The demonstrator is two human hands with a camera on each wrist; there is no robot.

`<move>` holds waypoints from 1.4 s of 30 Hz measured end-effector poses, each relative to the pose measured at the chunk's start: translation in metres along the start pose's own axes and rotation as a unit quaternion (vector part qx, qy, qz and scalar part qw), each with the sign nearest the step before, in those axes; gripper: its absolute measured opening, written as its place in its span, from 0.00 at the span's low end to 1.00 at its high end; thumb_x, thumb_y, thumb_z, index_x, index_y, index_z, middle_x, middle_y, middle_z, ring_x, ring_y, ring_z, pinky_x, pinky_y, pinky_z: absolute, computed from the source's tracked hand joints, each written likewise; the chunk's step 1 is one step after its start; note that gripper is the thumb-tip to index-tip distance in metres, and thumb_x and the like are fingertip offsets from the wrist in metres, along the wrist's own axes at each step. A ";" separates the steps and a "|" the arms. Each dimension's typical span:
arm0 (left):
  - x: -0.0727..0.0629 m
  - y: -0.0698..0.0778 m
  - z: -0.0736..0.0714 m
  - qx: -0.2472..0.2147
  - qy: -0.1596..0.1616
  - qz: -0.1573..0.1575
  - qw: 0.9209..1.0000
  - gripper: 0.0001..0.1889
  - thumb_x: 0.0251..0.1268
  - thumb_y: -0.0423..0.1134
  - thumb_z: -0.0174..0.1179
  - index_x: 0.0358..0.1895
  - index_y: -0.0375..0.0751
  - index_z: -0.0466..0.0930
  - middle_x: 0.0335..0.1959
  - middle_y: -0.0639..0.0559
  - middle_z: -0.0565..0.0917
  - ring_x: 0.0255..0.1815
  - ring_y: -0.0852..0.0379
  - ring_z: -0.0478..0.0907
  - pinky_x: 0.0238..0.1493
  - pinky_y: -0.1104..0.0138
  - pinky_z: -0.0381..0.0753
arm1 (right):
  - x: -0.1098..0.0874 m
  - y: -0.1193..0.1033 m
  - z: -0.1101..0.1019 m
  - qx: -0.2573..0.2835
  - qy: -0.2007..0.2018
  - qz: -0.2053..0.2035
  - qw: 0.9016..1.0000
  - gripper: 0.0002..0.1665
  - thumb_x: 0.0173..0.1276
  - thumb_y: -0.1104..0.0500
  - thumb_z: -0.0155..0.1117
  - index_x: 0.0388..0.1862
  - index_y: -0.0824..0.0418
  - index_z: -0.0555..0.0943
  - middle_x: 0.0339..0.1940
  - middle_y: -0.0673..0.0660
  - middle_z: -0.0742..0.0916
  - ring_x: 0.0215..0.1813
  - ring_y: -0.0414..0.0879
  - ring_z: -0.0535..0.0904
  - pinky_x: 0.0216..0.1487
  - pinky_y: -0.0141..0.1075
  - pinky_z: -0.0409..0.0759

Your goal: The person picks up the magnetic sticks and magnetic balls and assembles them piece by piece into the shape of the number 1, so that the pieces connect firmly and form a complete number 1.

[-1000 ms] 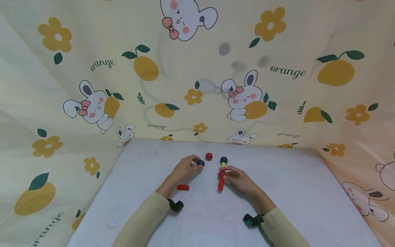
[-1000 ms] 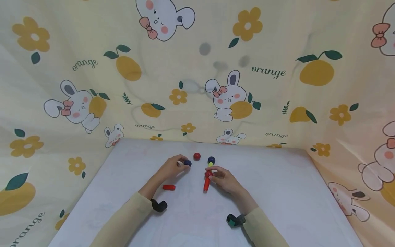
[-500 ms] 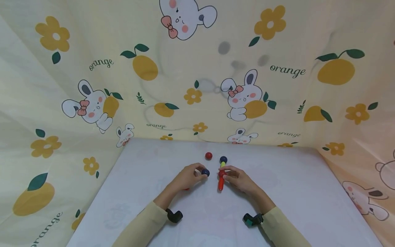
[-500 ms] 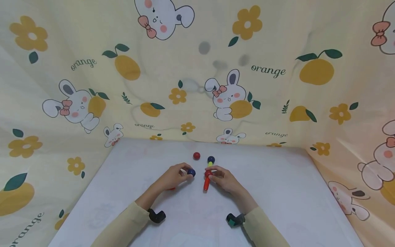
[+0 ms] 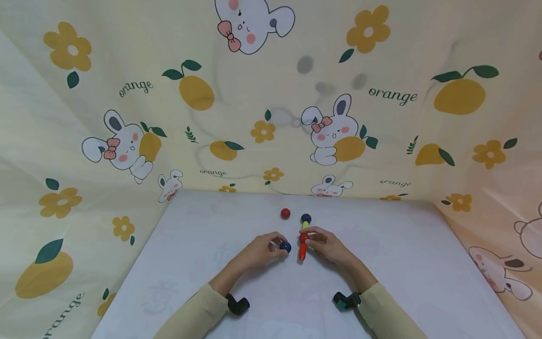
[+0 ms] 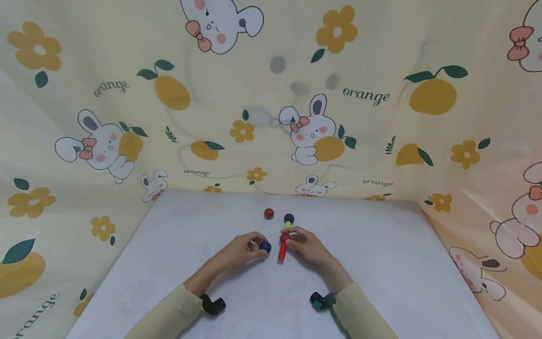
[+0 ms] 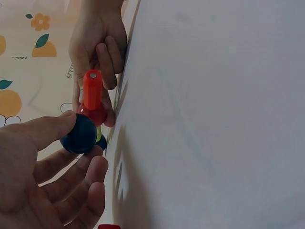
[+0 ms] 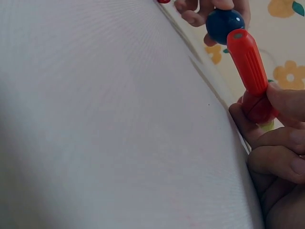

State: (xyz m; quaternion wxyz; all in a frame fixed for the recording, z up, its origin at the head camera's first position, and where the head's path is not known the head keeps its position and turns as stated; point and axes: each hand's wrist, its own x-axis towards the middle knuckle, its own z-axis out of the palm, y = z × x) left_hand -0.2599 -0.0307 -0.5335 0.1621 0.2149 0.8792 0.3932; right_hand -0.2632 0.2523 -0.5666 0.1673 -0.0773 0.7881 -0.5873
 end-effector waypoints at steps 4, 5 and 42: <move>-0.003 0.000 0.002 0.002 -0.004 -0.003 1.000 0.18 0.72 0.49 0.73 0.61 0.56 0.84 0.51 0.57 0.87 0.41 0.60 0.80 0.46 0.64 0.81 | 0.000 -0.001 0.000 0.002 0.001 0.003 1.000 0.25 0.82 0.52 0.66 0.74 0.52 0.79 0.61 0.62 0.85 0.23 0.45 0.65 0.29 0.29 0.68; -0.004 0.000 0.003 0.002 -0.004 -0.003 1.000 0.18 0.72 0.49 0.73 0.61 0.56 0.84 0.50 0.58 0.87 0.41 0.60 0.80 0.45 0.64 0.81 | 0.000 -0.001 0.000 0.002 0.001 0.004 1.000 0.26 0.82 0.52 0.66 0.74 0.52 0.79 0.61 0.62 0.85 0.23 0.45 0.65 0.29 0.30 0.68; -0.024 0.010 0.022 -0.050 -0.051 0.015 0.997 0.17 0.68 0.48 0.76 0.55 0.56 0.82 0.45 0.64 0.88 0.42 0.65 0.83 0.51 0.66 0.83 | -0.001 -0.002 0.000 0.009 -0.008 -0.005 1.000 0.26 0.82 0.54 0.65 0.75 0.55 0.78 0.62 0.62 0.85 0.24 0.44 0.65 0.29 0.29 0.68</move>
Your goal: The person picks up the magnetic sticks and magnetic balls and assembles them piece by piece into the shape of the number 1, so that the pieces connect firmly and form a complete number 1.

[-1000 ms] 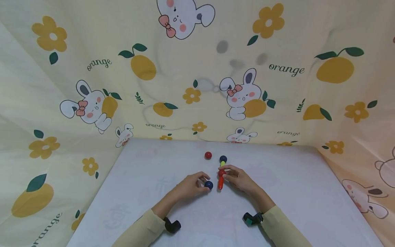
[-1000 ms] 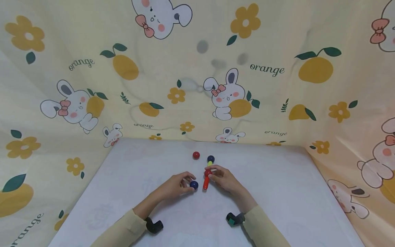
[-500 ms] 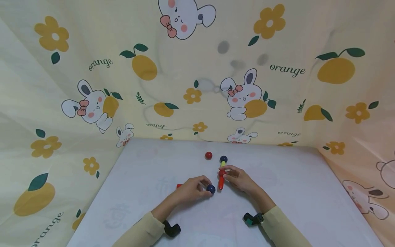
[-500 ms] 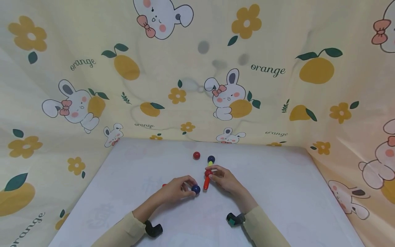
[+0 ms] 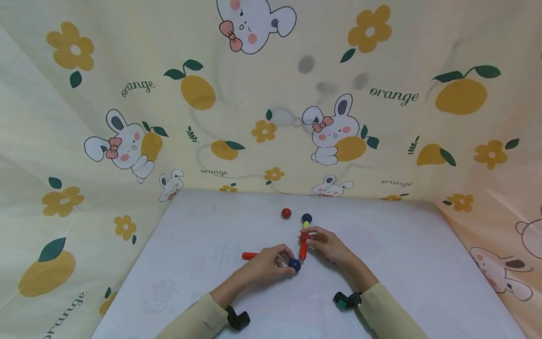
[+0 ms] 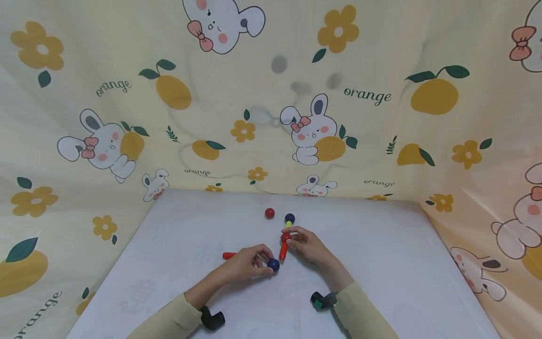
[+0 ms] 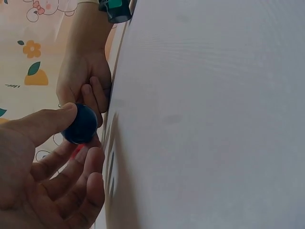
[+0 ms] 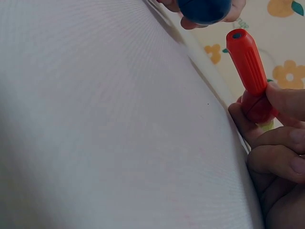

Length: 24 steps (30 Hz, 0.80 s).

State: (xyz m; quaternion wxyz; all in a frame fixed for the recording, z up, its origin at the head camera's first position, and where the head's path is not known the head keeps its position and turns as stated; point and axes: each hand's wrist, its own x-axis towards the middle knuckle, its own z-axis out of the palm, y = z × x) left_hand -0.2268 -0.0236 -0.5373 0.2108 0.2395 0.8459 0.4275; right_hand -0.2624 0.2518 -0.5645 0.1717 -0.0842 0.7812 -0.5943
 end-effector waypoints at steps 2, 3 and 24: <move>0.000 0.000 0.001 0.002 0.000 0.003 1.000 0.17 0.68 0.48 0.76 0.55 0.56 0.82 0.45 0.65 0.88 0.42 0.65 0.83 0.50 0.67 0.83 | 0.000 0.000 0.000 -0.002 0.000 -0.002 1.000 0.26 0.82 0.54 0.65 0.75 0.55 0.78 0.62 0.62 0.85 0.24 0.44 0.65 0.29 0.29 0.68; 0.001 0.000 0.002 0.001 0.000 0.006 1.000 0.17 0.68 0.48 0.77 0.54 0.56 0.82 0.45 0.65 0.88 0.41 0.65 0.83 0.50 0.68 0.83 | 0.000 -0.001 0.000 -0.001 -0.001 -0.005 1.000 0.26 0.83 0.54 0.65 0.75 0.56 0.78 0.62 0.62 0.85 0.24 0.44 0.65 0.29 0.29 0.67; 0.008 0.006 0.011 -0.006 0.011 0.027 1.000 0.18 0.66 0.47 0.78 0.54 0.57 0.80 0.45 0.64 0.88 0.35 0.62 0.81 0.41 0.70 0.81 | 0.000 0.002 0.000 0.001 -0.003 -0.021 1.000 0.26 0.83 0.54 0.65 0.75 0.57 0.78 0.61 0.62 0.86 0.25 0.43 0.65 0.29 0.28 0.67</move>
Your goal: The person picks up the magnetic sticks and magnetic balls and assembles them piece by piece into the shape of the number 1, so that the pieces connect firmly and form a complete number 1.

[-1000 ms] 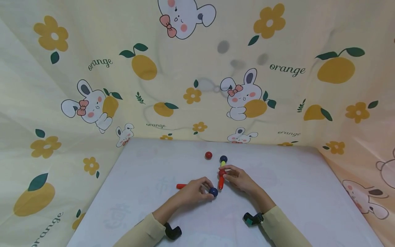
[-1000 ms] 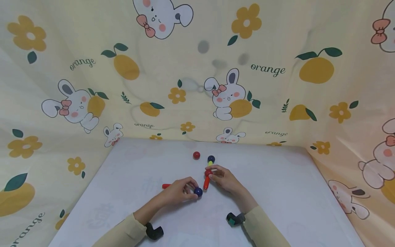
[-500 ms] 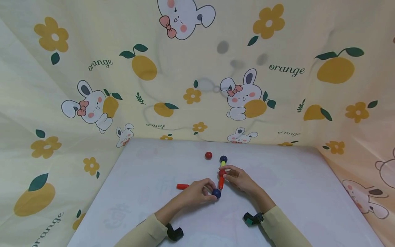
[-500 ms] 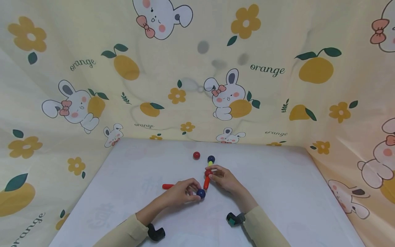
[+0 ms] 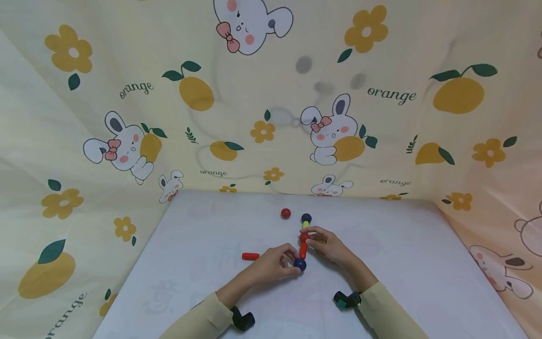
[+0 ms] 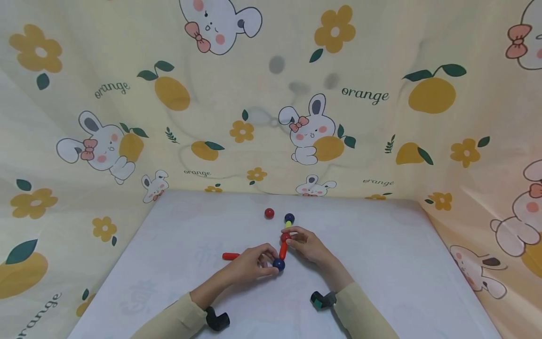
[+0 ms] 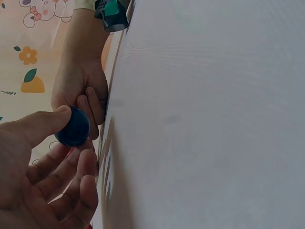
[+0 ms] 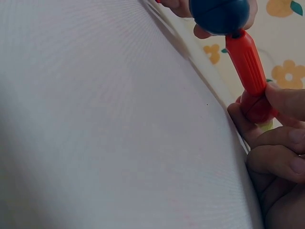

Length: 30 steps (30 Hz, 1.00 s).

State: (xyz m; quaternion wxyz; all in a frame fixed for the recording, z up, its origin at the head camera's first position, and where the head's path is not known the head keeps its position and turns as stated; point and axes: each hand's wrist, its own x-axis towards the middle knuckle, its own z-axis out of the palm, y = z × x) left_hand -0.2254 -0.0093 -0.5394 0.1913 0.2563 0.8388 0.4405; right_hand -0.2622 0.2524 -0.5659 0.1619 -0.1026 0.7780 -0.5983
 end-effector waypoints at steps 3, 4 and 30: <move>0.001 0.000 0.000 0.000 0.005 -0.001 1.000 0.18 0.66 0.47 0.78 0.53 0.57 0.80 0.45 0.65 0.87 0.34 0.61 0.81 0.40 0.70 0.81 | 0.001 0.000 0.000 0.003 0.000 -0.002 1.000 0.26 0.82 0.54 0.65 0.75 0.57 0.78 0.62 0.62 0.86 0.26 0.43 0.66 0.30 0.28 0.68; 0.002 0.000 0.001 0.001 0.007 -0.002 1.000 0.18 0.66 0.47 0.78 0.53 0.57 0.80 0.44 0.65 0.87 0.34 0.61 0.81 0.40 0.70 0.81 | 0.001 0.001 0.000 0.003 0.000 -0.001 1.000 0.26 0.82 0.54 0.65 0.75 0.57 0.78 0.62 0.62 0.86 0.28 0.43 0.67 0.30 0.28 0.68; 0.004 0.002 0.005 -0.006 0.006 -0.019 1.000 0.19 0.67 0.50 0.77 0.54 0.58 0.78 0.45 0.64 0.87 0.38 0.63 0.82 0.45 0.70 0.83 | 0.000 0.000 0.001 -0.007 0.006 -0.007 1.000 0.26 0.83 0.54 0.64 0.75 0.56 0.78 0.60 0.63 0.85 0.28 0.44 0.68 0.31 0.28 0.69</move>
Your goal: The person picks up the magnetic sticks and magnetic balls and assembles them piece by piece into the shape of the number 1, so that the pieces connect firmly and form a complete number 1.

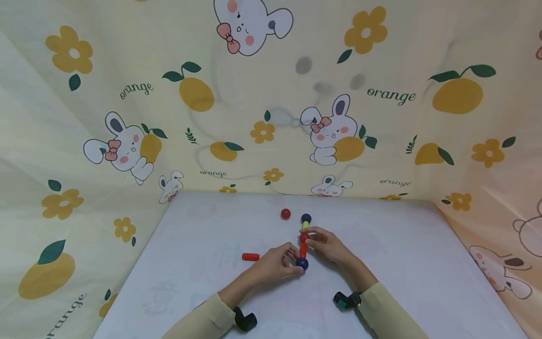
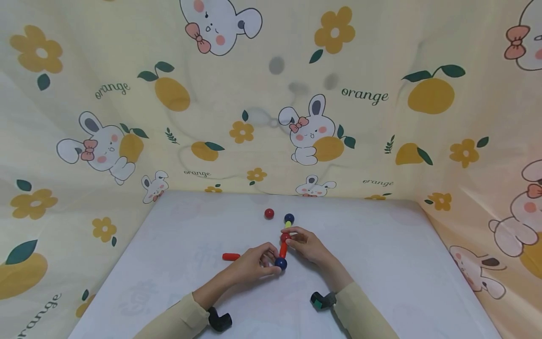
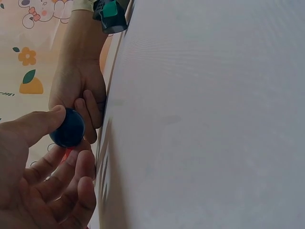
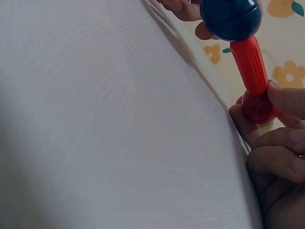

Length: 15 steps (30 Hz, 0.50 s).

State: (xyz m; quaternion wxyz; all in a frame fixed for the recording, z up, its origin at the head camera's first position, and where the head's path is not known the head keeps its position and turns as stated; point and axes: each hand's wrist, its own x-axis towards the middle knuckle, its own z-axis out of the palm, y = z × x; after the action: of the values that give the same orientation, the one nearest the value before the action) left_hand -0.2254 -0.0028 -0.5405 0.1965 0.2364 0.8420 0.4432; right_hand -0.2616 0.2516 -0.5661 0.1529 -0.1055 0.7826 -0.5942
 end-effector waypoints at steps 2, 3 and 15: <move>0.000 0.000 0.000 -0.001 0.000 0.003 1.000 0.19 0.67 0.50 0.77 0.54 0.57 0.78 0.45 0.64 0.87 0.38 0.63 0.82 0.45 0.70 0.83 | 0.000 0.000 0.000 -0.001 -0.001 -0.002 1.000 0.26 0.83 0.54 0.64 0.76 0.57 0.78 0.61 0.63 0.85 0.29 0.45 0.68 0.31 0.29 0.69; 0.000 0.000 0.000 -0.001 0.000 0.004 1.000 0.19 0.67 0.50 0.77 0.54 0.57 0.78 0.45 0.64 0.87 0.38 0.63 0.82 0.45 0.70 0.83 | 0.000 -0.001 0.000 -0.002 -0.001 -0.001 1.000 0.26 0.83 0.54 0.64 0.76 0.57 0.77 0.61 0.63 0.85 0.30 0.45 0.69 0.31 0.29 0.70; 0.000 0.003 0.000 -0.014 0.003 -0.006 1.000 0.18 0.68 0.49 0.76 0.54 0.56 0.78 0.45 0.63 0.86 0.39 0.62 0.82 0.46 0.70 0.83 | 0.001 0.000 0.000 0.000 0.004 -0.001 1.000 0.27 0.83 0.53 0.65 0.76 0.56 0.77 0.61 0.62 0.85 0.34 0.47 0.70 0.32 0.30 0.70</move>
State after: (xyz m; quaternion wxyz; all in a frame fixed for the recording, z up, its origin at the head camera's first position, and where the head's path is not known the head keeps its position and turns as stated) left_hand -0.2243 -0.0014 -0.5384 0.1999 0.2270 0.8377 0.4547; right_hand -0.2621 0.2510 -0.5661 0.1492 -0.1039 0.7833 -0.5945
